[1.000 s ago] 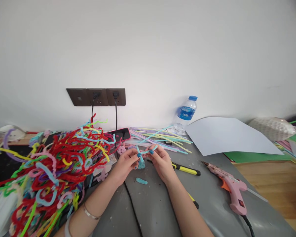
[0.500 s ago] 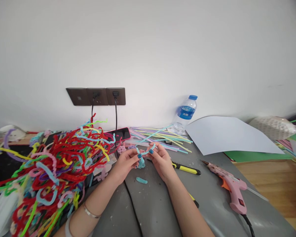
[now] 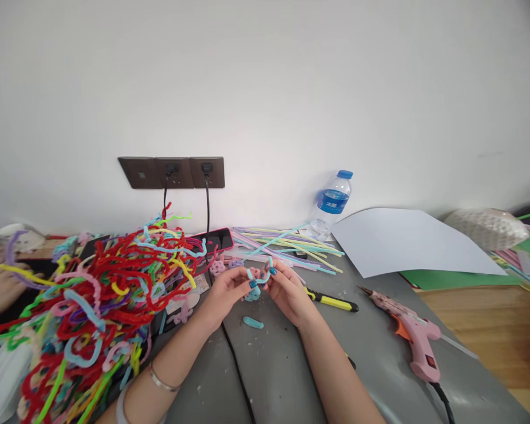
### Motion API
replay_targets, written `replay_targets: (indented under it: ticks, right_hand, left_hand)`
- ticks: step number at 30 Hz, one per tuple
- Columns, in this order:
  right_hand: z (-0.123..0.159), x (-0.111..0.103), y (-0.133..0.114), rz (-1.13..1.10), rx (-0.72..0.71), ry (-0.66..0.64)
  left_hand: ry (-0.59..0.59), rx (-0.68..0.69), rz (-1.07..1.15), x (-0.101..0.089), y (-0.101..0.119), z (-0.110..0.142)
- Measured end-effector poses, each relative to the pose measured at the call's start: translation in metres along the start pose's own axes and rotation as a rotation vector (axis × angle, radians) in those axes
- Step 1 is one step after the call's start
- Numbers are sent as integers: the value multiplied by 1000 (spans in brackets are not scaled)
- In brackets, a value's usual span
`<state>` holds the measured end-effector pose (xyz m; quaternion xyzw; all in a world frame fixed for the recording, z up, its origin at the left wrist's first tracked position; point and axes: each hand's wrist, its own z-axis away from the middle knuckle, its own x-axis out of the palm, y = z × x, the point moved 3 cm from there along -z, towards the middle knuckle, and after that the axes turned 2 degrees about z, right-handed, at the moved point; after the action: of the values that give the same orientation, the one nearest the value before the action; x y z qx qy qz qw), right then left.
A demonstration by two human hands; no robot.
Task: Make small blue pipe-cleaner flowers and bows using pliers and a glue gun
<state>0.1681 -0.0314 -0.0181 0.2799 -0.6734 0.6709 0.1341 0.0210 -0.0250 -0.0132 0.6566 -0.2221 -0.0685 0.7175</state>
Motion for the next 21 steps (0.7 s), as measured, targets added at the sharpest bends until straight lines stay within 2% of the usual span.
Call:
replay_targets:
  ticks: [9, 14, 17, 21]
  right_hand:
    - [3, 2, 0, -108, 79, -30]
    - [0, -2, 4, 85, -4, 46]
    - [-3, -7, 8, 179, -74, 108]
    - [-2, -10, 10, 241, -100, 118]
  left_hand:
    - [-12, 94, -75, 5, 10, 1]
    - [-13, 135, -113, 5, 9, -1]
    - [29, 158, -168, 2, 8, -2]
    - [94, 200, -219, -2, 9, -3]
